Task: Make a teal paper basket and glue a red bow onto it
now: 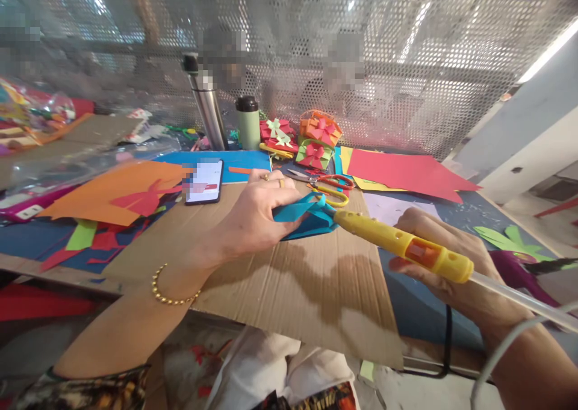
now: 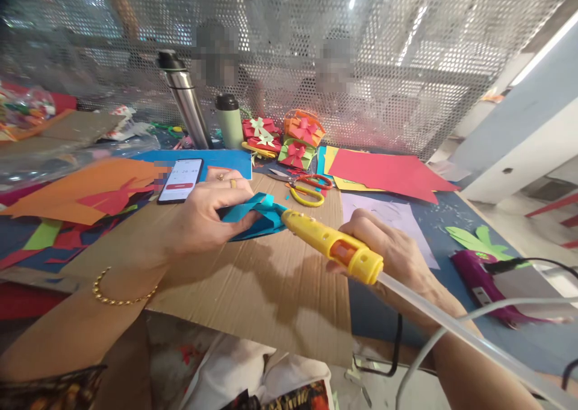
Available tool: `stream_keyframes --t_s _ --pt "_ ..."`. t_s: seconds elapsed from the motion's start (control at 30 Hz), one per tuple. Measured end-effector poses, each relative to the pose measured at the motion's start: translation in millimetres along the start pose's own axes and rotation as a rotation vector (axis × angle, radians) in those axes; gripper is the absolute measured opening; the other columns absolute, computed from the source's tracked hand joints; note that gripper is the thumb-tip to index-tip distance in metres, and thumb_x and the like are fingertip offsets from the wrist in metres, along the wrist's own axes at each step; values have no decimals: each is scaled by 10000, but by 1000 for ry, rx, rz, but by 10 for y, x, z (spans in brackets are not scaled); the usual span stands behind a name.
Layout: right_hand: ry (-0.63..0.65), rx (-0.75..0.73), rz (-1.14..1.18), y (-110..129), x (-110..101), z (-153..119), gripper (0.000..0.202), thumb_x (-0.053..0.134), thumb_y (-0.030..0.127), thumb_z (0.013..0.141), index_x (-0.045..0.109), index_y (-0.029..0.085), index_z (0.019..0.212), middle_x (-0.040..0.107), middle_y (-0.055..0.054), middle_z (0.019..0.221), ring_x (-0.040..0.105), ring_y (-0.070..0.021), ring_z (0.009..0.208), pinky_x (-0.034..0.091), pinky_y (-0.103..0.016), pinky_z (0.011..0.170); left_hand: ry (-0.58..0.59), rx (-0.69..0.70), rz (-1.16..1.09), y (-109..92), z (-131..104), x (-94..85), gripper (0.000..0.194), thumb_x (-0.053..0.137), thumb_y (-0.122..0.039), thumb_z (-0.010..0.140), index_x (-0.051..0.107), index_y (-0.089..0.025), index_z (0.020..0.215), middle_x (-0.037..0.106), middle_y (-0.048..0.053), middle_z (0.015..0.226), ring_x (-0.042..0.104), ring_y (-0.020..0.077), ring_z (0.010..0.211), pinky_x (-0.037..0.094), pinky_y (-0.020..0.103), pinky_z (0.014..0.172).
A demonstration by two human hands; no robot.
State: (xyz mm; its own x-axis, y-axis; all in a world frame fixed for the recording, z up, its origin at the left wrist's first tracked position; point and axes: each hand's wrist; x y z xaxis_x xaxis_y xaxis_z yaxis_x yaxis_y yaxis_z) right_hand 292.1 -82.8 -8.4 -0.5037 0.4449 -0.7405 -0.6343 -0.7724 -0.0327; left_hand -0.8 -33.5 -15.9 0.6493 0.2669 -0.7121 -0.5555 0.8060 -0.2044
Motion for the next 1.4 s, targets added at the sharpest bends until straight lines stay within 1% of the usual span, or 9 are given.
stream_keyframes --t_s 0.13,0.27,0.53,0.67,0.83,0.97,1.1,1.23,1.4 --pt "-5 3 17 9 -21 27 434 371 614 1119 449 271 866 502 94 647 493 -54 430 387 -153 411 -37 27 34 -6 1 -1 436 572 -498 1085 745 -219 799 697 0 752 568 171 756 360 416 891" --pt "4 14 75 36 -24 51 449 406 624 1106 482 265 847 535 82 645 516 -62 444 410 -160 422 -71 66 35 -12 0 7 441 560 -523 1093 783 -233 847 719 0 770 579 168 764 344 421 891" --pt "5 84 167 23 -74 45 517 494 693 1048 540 250 785 564 62 598 499 -87 395 397 -200 368 -27 17 46 -14 3 -12 402 597 -512 1073 777 -244 833 723 5 782 595 180 793 354 428 934" --pt "0 71 150 6 -94 44 505 474 675 1065 530 252 794 543 74 587 478 -75 376 371 -187 355 -22 8 48 -4 3 -17 388 613 -500 1062 769 -243 817 706 3 765 586 181 794 362 422 929" --pt "-9 27 155 58 -87 92 485 465 646 1083 516 250 810 552 79 605 493 -56 403 386 -152 383 0 4 36 -22 1 -25 408 577 -515 1076 780 -246 846 704 1 764 576 177 784 355 423 928" --pt "-13 47 138 65 -77 110 514 450 658 1081 507 246 779 538 74 591 500 -63 401 399 -162 386 -9 18 21 -28 -2 -16 382 584 -491 1081 785 -245 868 705 -4 766 574 170 773 350 422 931" --pt "10 82 146 24 -89 65 522 457 681 1066 513 253 773 536 72 583 491 -79 389 383 -191 366 -42 22 18 -27 5 -11 414 601 -507 1072 763 -238 804 691 -5 742 576 171 769 359 417 926" --pt "5 90 183 23 -100 49 514 497 682 1054 496 260 760 509 77 578 448 -84 384 350 -203 353 -20 -3 22 -32 13 -19 442 589 -550 1067 755 -243 797 699 -2 745 579 177 772 367 426 940" --pt "7 90 219 51 -73 80 523 485 685 1057 517 252 766 537 66 593 474 -80 412 371 -193 387 -3 8 18 -42 9 -13 480 529 -559 1091 768 -239 824 710 8 755 576 176 769 358 430 930"
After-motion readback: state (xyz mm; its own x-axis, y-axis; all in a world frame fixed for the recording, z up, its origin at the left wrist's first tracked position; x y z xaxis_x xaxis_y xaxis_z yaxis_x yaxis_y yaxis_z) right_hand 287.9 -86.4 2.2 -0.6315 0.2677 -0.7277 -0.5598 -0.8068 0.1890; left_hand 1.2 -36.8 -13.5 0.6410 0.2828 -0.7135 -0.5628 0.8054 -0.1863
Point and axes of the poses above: each hand's wrist, its own z-axis towards the middle knuckle, its own x-axis out of the palm, y = z × x
